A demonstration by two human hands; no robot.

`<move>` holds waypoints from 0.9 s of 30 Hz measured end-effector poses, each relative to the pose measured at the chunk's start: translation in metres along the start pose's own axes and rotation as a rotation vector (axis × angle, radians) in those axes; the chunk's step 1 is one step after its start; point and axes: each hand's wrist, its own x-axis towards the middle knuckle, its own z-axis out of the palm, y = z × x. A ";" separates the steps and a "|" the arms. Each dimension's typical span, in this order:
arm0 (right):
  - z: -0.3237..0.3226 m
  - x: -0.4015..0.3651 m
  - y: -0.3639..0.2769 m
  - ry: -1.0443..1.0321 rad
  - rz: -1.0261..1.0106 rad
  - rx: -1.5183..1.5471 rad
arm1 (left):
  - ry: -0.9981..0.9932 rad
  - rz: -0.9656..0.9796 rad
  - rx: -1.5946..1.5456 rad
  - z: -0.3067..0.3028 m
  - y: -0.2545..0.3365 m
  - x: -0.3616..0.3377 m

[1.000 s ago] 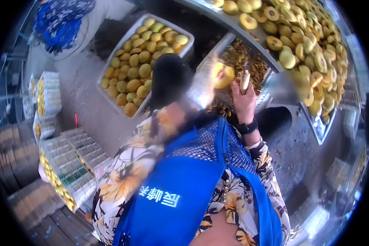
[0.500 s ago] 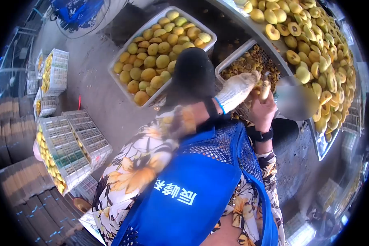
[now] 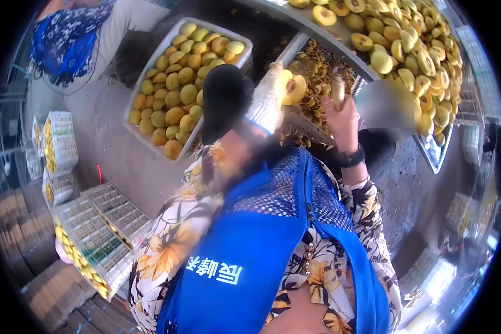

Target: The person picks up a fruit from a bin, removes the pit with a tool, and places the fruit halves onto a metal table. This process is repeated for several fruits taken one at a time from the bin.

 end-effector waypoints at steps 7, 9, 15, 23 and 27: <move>0.002 -0.034 -0.025 -0.274 -0.231 -0.103 | -0.061 0.053 -0.072 0.008 -0.004 -0.003; 0.010 -0.032 -0.010 -0.289 -0.182 0.001 | -0.014 -0.168 -0.357 0.026 0.031 -0.016; 0.009 -0.033 -0.009 -0.348 -0.192 0.003 | -0.005 0.402 0.585 0.006 -0.042 0.017; 0.011 -0.041 -0.017 -0.380 -0.130 0.076 | -0.052 -0.099 -0.039 0.026 0.020 -0.001; 0.012 -0.041 -0.015 -0.409 -0.199 0.117 | -0.220 -0.242 -0.018 0.019 0.031 0.007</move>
